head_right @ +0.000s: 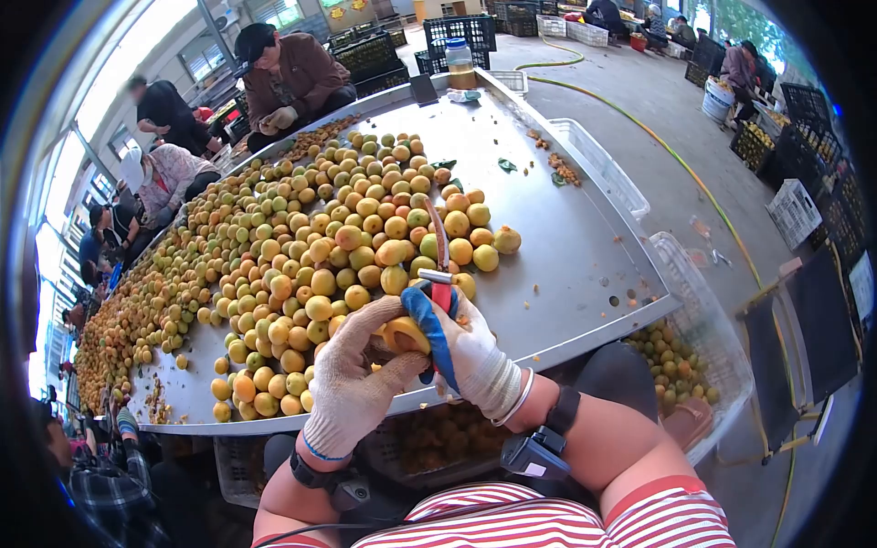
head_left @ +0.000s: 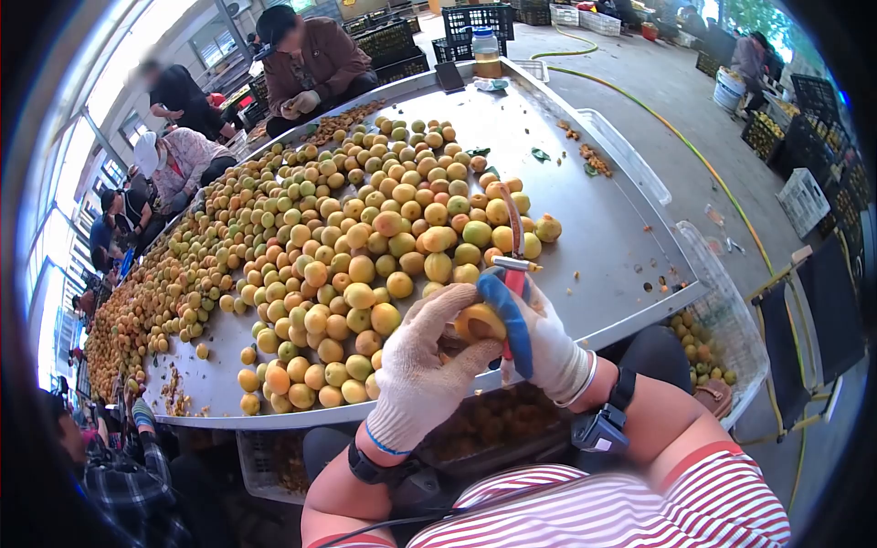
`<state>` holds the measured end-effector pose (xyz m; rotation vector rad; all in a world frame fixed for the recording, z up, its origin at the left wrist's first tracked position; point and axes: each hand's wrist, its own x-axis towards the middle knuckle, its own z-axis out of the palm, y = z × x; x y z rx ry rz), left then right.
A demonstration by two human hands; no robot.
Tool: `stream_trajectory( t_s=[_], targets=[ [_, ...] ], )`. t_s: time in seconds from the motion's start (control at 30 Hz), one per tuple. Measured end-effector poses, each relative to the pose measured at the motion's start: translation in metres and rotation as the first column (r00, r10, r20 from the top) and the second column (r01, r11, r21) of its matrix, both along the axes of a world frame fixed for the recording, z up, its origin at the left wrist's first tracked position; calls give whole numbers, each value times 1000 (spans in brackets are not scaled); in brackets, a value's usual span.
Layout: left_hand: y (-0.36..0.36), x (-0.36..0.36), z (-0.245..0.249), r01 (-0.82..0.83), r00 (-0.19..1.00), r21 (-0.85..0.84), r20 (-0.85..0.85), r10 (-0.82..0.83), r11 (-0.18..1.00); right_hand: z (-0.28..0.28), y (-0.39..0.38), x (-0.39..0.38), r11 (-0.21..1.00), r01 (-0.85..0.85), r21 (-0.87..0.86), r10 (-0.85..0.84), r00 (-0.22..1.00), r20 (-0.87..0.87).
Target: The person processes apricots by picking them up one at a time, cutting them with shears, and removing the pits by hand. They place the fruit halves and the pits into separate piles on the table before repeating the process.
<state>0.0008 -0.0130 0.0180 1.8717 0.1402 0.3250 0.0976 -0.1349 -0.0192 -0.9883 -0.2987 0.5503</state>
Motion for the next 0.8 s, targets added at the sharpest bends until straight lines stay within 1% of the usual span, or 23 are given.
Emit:
stream_trajectory(
  t_s=[0.03,0.07,0.13,0.17,0.2,0.23,0.27,0.3,0.37,0.4,0.43,0.47,0.5,0.57,0.63,0.77,0.8],
  targets=[
    [0,0,0,-17,1000,-52,-24,16,999,0,1,0,1000,25,6,-25,1000,-10],
    [-1,1,0,-14,1000,-53,-25,13,998,5,-4,2,1000,28,5,-28,1000,-11],
    [-1,2,2,-38,999,-238,-8,37,970,27,-14,11,982,20,-186,-39,994,-100],
    [-1,1,5,-37,999,-241,-8,36,970,24,-12,17,995,99,-26,-101,987,-127],
    [-2,0,9,10,997,-441,-62,-42,897,31,-18,22,994,113,10,-113,992,-57],
    [-3,-2,12,40,987,-624,-99,-130,780,40,-26,25,991,126,45,-126,992,12],
    [-5,-3,14,61,977,-670,-112,-181,740,47,-27,24,973,189,131,-199,978,69],
    [-9,-4,18,63,976,-672,-115,-188,738,54,-29,22,946,218,242,-261,951,163],
    [-16,-5,27,84,957,-762,-118,-265,643,65,-42,22,926,101,362,-235,907,348],
    [-17,-6,27,77,954,-745,-139,-267,663,72,-46,18,925,109,363,-242,907,345],
    [-17,-8,26,79,952,-744,-142,-273,663,79,-48,12,924,55,379,-207,904,373],
    [-17,-9,25,119,945,-740,-121,-305,662,82,-50,7,919,-1,393,-171,900,402],
    [-18,-10,25,158,936,-735,-101,-336,660,82,-50,4,919,5,395,-176,900,399],
    [-24,-14,29,137,937,-735,-122,-327,665,81,-49,-2,943,55,329,-194,892,408],
    [-28,-16,30,143,953,-711,-89,-290,688,81,-47,-3,934,57,352,-206,892,402],
    [-30,-17,28,140,950,-708,-100,-295,692,76,-44,-3,936,62,346,-203,899,388],
    [-31,-17,30,134,952,-656,-122,-280,743,74,-43,-2,934,55,353,-198,902,384]
  ],
)
